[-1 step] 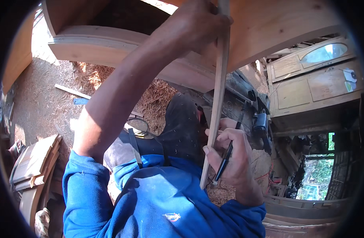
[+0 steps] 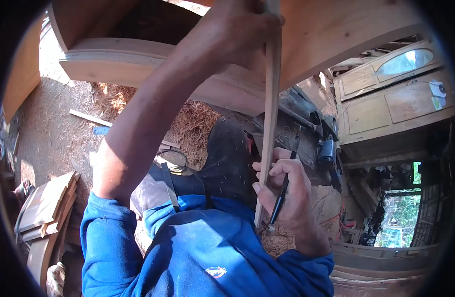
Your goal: The person measures and marks a thin wooden strip against the interior of a wooden cabinet using a pen, then checks the fit by placing the strip inside the cabinet frame.
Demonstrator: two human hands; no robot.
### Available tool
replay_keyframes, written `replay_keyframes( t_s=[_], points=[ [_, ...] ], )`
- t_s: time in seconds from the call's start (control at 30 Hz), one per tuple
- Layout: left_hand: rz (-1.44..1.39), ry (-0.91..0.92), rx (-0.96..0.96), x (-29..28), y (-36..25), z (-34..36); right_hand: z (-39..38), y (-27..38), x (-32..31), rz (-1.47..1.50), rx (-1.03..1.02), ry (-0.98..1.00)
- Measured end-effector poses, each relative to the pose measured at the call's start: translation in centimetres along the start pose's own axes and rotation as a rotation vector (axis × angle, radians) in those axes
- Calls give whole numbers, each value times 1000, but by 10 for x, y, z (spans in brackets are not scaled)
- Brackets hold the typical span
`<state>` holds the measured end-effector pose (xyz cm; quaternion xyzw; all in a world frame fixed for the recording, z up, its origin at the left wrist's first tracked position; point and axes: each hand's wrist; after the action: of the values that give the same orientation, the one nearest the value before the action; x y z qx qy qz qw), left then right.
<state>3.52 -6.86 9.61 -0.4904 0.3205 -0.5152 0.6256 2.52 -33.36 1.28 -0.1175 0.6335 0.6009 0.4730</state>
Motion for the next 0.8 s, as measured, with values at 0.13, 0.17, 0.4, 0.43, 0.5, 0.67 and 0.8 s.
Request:
replay_keyframes(
  t_s=[0.13, 0.17, 0.4, 0.43, 0.5, 0.67, 0.8],
  points=[
    [211, -6, 350, -28, 21, -25, 1, -22, -4, 0, -99, -19],
    [382, 2, 438, -36, 28, -29, -2, -26, -7, -107, -81, -56],
    [-326, -62, 106, -56, 66, -131, -28, -62, -19, -335, -78, -201],
    [-378, -104, 91, -54, 74, -140, -25, -61, -23, -388, -65, -236],
    [-476, -173, 60, -56, 86, -156, -14, -58, -30, -442, -89, -252],
    [-495, -145, -136, -40, 115, -171, 9, -76, -72, -721, -115, -222],
    [-620, -164, -346, -16, 147, -194, 21, -89, -89, -814, -55, -92]
  ],
)
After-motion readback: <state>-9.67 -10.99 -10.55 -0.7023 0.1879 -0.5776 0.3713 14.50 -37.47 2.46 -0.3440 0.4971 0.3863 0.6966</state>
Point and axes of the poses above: each hand's wrist, its own z-axis towards the middle knuckle, its own x-axis out of the palm, y = z × x, and after that the axes turned 10 degrees about y, right-handed
